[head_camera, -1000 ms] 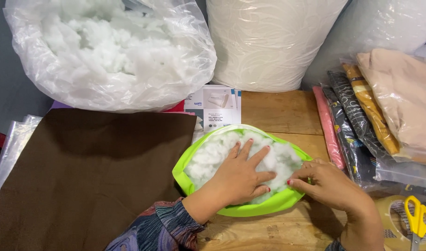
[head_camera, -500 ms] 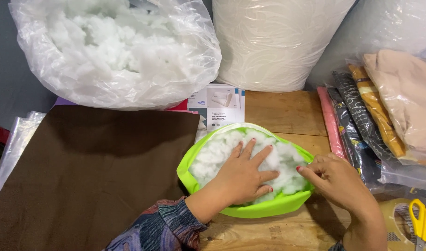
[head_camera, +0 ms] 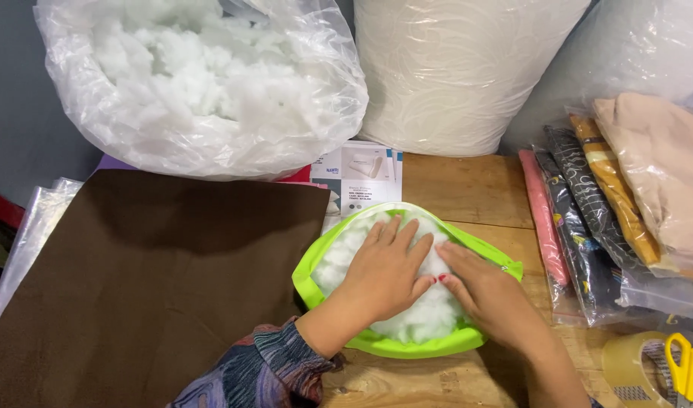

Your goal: The person takes handfuls of white cotton from a large plastic bag and places them into a green fabric pouch on a wooden table. They repeatedly fluff and press the cotton into the pouch to fill it.

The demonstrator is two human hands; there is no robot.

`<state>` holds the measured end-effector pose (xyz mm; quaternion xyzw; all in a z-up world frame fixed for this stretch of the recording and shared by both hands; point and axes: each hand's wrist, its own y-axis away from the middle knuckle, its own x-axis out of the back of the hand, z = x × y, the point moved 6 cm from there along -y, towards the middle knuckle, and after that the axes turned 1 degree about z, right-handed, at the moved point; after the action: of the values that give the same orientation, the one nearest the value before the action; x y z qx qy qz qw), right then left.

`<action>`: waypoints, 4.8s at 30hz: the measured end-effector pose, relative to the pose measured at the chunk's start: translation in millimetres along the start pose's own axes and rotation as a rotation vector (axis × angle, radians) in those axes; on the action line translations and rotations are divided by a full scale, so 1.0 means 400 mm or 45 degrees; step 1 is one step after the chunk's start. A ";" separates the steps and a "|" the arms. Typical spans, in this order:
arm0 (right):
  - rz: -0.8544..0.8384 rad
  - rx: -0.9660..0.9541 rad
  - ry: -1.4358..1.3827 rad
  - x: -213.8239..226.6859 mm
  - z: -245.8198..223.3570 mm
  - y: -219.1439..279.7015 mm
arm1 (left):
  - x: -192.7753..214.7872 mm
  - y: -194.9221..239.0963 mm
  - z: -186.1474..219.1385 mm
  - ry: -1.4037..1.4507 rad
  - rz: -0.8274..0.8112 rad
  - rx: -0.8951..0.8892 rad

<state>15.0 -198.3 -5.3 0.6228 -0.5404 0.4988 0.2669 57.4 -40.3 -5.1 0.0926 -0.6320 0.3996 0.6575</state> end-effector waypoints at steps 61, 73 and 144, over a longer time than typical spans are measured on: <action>0.485 0.259 -0.276 0.296 -0.597 -0.488 | 0.655 0.031 -0.423 0.729 0.844 0.407; 0.446 0.011 -0.480 0.183 -0.307 -0.155 | 0.242 0.065 -0.176 2.198 0.148 0.567; 0.579 0.167 -0.667 0.057 -0.179 -0.041 | 0.179 0.125 -0.155 1.770 0.312 0.608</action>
<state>4.8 -140.6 44.6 0.6091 -0.6823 0.4023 -0.0394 63.6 60.9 29.2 -0.1122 0.0280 0.5629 0.8184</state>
